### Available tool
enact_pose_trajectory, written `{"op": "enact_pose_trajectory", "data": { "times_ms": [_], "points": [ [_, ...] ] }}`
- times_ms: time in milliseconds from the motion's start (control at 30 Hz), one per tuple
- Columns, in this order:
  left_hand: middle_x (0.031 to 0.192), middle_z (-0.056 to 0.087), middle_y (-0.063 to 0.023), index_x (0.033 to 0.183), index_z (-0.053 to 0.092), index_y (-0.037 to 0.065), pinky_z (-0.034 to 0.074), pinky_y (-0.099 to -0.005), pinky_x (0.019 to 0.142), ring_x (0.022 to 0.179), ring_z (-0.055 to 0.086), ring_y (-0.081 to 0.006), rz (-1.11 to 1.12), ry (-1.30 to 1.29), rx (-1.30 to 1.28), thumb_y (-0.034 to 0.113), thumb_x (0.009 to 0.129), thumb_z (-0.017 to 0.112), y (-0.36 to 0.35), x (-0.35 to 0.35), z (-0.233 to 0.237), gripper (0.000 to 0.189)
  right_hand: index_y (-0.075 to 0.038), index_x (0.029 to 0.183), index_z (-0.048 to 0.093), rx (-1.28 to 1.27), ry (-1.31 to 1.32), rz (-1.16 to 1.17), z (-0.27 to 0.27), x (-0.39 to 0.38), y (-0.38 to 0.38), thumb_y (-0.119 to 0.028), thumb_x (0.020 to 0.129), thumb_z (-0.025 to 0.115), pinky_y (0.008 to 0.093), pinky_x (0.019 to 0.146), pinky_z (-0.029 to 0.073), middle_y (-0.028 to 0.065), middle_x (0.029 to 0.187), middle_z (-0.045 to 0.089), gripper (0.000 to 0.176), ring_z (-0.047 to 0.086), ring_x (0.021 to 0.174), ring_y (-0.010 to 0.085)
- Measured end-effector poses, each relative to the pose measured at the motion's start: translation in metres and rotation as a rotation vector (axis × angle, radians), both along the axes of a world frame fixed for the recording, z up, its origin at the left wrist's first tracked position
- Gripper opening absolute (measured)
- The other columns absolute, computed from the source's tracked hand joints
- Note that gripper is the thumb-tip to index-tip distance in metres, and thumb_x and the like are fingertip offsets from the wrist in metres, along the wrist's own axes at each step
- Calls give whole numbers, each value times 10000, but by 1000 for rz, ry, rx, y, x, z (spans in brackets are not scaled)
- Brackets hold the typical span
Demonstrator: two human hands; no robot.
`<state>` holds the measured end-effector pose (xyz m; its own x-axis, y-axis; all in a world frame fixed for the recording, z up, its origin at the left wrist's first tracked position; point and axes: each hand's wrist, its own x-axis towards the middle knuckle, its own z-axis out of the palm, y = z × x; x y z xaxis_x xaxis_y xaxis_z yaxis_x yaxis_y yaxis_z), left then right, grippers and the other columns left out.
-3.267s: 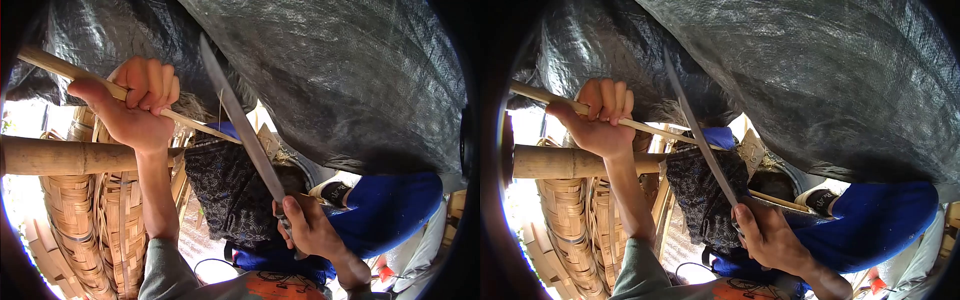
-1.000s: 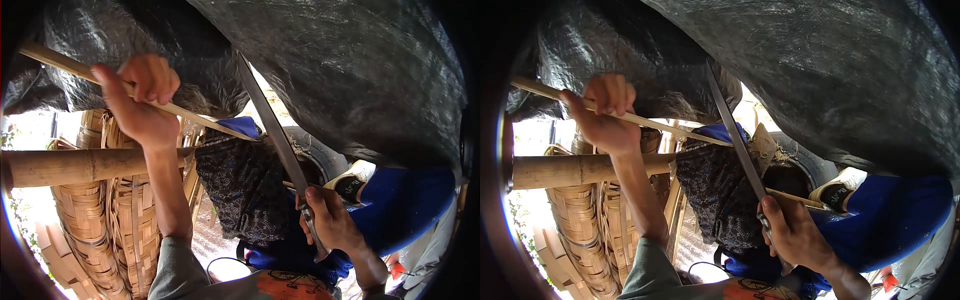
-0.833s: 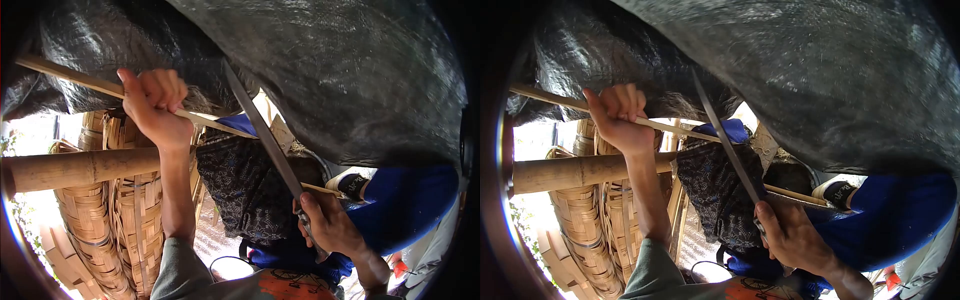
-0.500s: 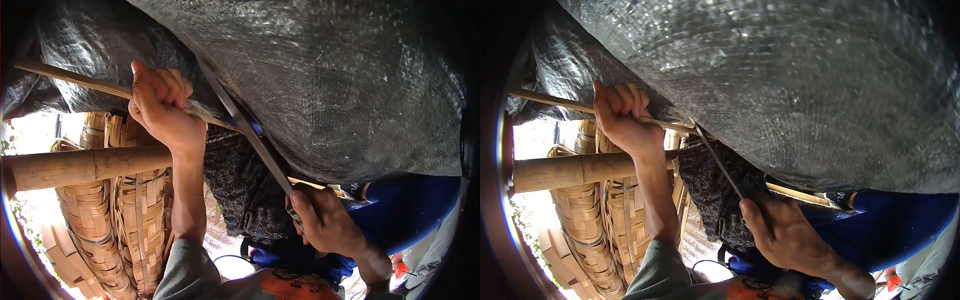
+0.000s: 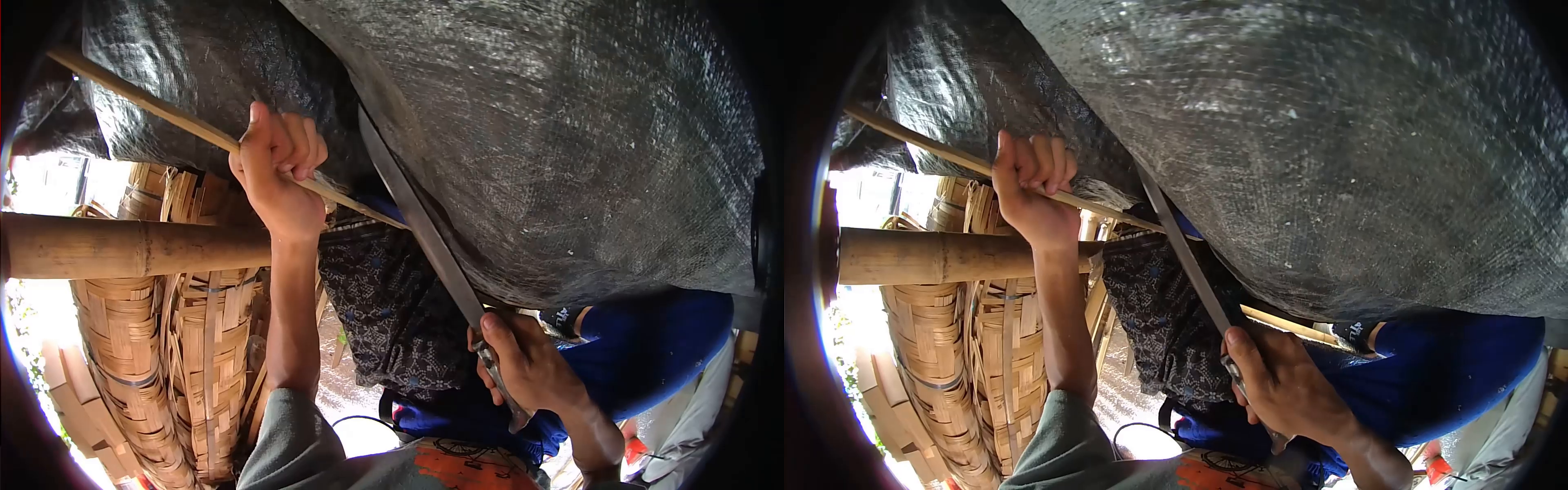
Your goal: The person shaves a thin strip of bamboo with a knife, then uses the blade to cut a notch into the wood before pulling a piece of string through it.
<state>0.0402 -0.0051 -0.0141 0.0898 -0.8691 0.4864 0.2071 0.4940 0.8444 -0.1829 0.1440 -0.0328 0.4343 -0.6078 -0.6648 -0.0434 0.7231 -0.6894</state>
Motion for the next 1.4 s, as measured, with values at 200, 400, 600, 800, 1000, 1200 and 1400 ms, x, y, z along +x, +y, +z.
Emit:
{"op": "enact_pose_trajectory", "data": {
  "times_ms": [200,400,600,800,1000,1200,1400],
  "points": [
    [476,218,17,541,215,120,175,-250,433,446,185,-75,-7,116,10,248,948,335,18,22,-2,444,-6,917,495,-217,87,24,-3,-8,4,-351,960,343,242,375,408,44,511,461,380,455,365,103],
    [467,207,16,528,204,113,185,-260,436,441,183,-86,-44,98,-11,246,948,315,28,30,-12,455,7,905,508,-22,73,87,8,8,10,-366,953,364,242,373,410,39,518,483,402,482,385,94],
    [448,196,6,528,198,110,176,-269,414,424,159,-85,77,87,-29,196,942,317,43,35,-15,440,11,892,513,-412,107,79,17,23,17,-284,960,365,224,342,394,56,544,489,337,476,363,105],
    [450,181,14,543,180,122,167,-270,412,423,139,-84,285,97,1,208,942,330,42,28,-11,435,38,1057,483,87,109,373,9,40,4,-101,910,449,286,490,434,104,816,553,205,542,524,115],
    [440,170,24,544,182,132,143,-274,397,413,138,-80,379,114,32,229,945,317,42,29,-28,435,47,1096,447,-347,155,264,24,23,7,-115,893,466,277,523,430,99,840,538,260,539,584,105],
    [442,178,11,546,173,116,138,-269,396,408,149,-74,299,68,4,168,929,345,40,27,3,423,-1,863,511,-142,52,-66,28,26,0,-305,957,394,223,340,367,20,523,433,339,465,396,81],
    [443,212,11,550,177,108,143,-268,399,417,169,-77,288,24,44,169,927,353,33,11,-11,421,-1,885,508,-112,43,-40,9,23,13,-271,959,389,221,354,386,27,540,458,304,477,400,86]
  ]
}}
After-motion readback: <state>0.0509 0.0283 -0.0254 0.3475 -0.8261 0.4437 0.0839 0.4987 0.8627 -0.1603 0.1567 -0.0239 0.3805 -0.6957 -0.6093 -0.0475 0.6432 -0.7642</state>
